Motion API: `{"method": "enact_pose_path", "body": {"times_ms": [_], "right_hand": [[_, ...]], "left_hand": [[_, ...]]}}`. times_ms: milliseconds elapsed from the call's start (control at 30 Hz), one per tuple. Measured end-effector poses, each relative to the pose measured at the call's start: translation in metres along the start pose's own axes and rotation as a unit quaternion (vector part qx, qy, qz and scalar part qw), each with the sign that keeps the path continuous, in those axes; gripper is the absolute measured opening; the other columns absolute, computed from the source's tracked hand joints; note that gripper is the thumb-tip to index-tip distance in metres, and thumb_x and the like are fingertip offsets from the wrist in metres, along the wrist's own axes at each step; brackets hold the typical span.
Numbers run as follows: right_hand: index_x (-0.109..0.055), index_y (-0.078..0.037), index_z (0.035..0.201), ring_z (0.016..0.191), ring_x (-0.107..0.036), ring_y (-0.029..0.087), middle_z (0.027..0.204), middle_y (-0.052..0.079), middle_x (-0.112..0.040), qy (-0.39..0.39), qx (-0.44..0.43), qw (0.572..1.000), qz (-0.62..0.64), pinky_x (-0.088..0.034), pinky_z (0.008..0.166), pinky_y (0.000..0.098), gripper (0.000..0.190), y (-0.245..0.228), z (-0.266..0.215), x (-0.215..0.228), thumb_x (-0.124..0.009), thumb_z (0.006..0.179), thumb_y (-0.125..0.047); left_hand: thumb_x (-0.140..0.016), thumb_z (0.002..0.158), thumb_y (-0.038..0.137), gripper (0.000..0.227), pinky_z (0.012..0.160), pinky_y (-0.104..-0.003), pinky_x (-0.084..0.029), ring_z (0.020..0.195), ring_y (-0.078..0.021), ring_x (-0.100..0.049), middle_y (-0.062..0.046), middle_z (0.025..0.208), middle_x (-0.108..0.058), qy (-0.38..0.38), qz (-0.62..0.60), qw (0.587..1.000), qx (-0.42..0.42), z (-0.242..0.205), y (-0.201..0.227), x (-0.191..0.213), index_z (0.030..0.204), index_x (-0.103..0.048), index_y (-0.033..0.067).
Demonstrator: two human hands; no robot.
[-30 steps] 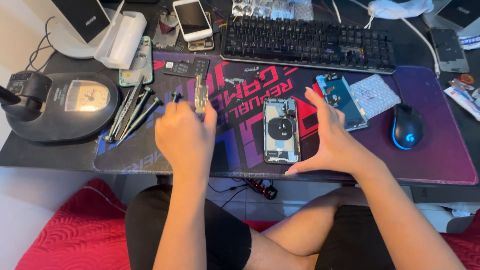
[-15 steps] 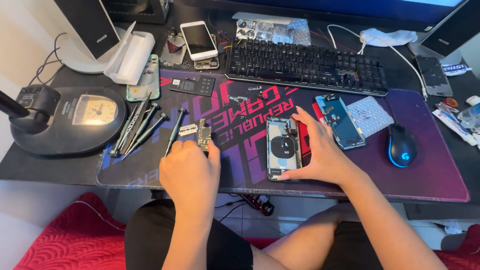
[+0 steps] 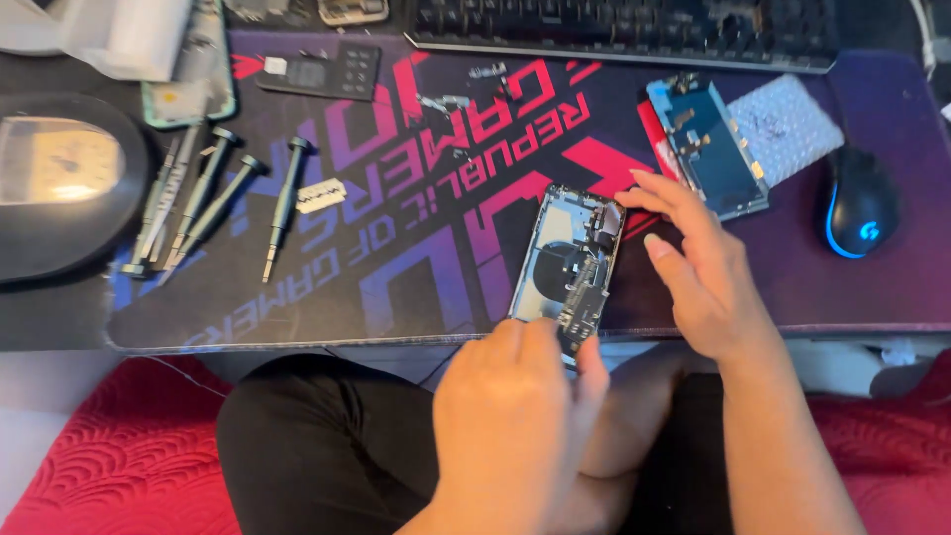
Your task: The person uses a screwdriver to remove screws from the back of a disassembled smartphone. They then use their fingers to carefully lift and remove a small internal component from the phone's chassis.
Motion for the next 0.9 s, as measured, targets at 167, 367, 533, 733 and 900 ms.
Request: {"method": "enact_pose_path", "body": {"times_ms": [167, 367, 533, 733, 900], "right_hand": [[-0.052, 0.005, 0.14, 0.126, -0.061, 0.028, 0.131, 0.02, -0.066, 0.041, 0.059, 0.997, 0.02, -0.044, 0.111, 0.04, 0.044, -0.002, -0.002, 0.004, -0.046, 0.099, -0.01], [-0.054, 0.003, 0.137, 0.125, -0.06, 0.029, 0.132, 0.018, -0.066, 0.036, 0.08, 0.996, -0.017, -0.044, 0.111, 0.0419, 0.043, -0.006, -0.001, 0.004, -0.055, 0.096, -0.011], [-0.056, 0.003, 0.136, 0.126, -0.06, 0.029, 0.133, 0.017, -0.066, 0.037, 0.084, 0.995, -0.027, -0.044, 0.11, 0.0423, 0.042, -0.006, -0.002, 0.004, -0.057, 0.096, -0.011], [-0.057, 0.003, 0.135, 0.127, -0.059, 0.029, 0.133, 0.016, -0.066, 0.037, 0.088, 0.995, -0.03, -0.044, 0.111, 0.0421, 0.041, -0.007, -0.002, 0.004, -0.058, 0.097, -0.011], [-0.057, 0.003, 0.135, 0.127, -0.06, 0.03, 0.133, 0.016, -0.066, 0.039, 0.092, 0.995, -0.028, -0.044, 0.111, 0.0426, 0.041, -0.006, -0.002, 0.004, -0.058, 0.097, -0.011]], "left_hand": [[-0.082, 0.084, 0.03, 0.037, 0.053, -0.041, -0.044, 0.053, -0.0286, -0.051, -0.006, 0.064, -0.05, -0.013, -0.001, 1.0, -0.008, -0.006, 0.016, -0.027, 0.069, -0.055, 0.0112], [-0.079, 0.092, 0.03, 0.04, 0.055, -0.037, -0.043, 0.053, -0.0239, -0.049, -0.004, 0.064, -0.047, -0.001, 0.039, 0.999, -0.013, -0.001, 0.016, -0.036, 0.069, -0.051, 0.0108], [-0.08, 0.091, 0.031, 0.041, 0.057, -0.038, -0.043, 0.054, -0.0248, -0.05, -0.005, 0.066, -0.049, -0.004, 0.045, 0.999, -0.009, 0.0, 0.017, -0.039, 0.069, -0.052, 0.0102], [-0.073, 0.097, 0.032, 0.037, 0.063, -0.036, -0.047, 0.06, -0.022, -0.051, -0.003, 0.07, -0.05, 0.013, 0.1, 0.995, -0.022, -0.001, 0.024, -0.035, 0.073, -0.052, 0.0123], [-0.064, 0.103, 0.032, 0.037, 0.065, -0.035, -0.047, 0.061, -0.0212, -0.051, -0.003, 0.071, -0.049, 0.021, 0.122, 0.992, -0.026, 0.0, 0.026, -0.032, 0.074, -0.052, 0.0129]]}}
Point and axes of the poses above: each hand's wrist, its own z-axis towards the middle knuckle, its own x-axis out of the back of the hand, y = z × x, the point moved 7 cm from there along z, towards the middle knuckle
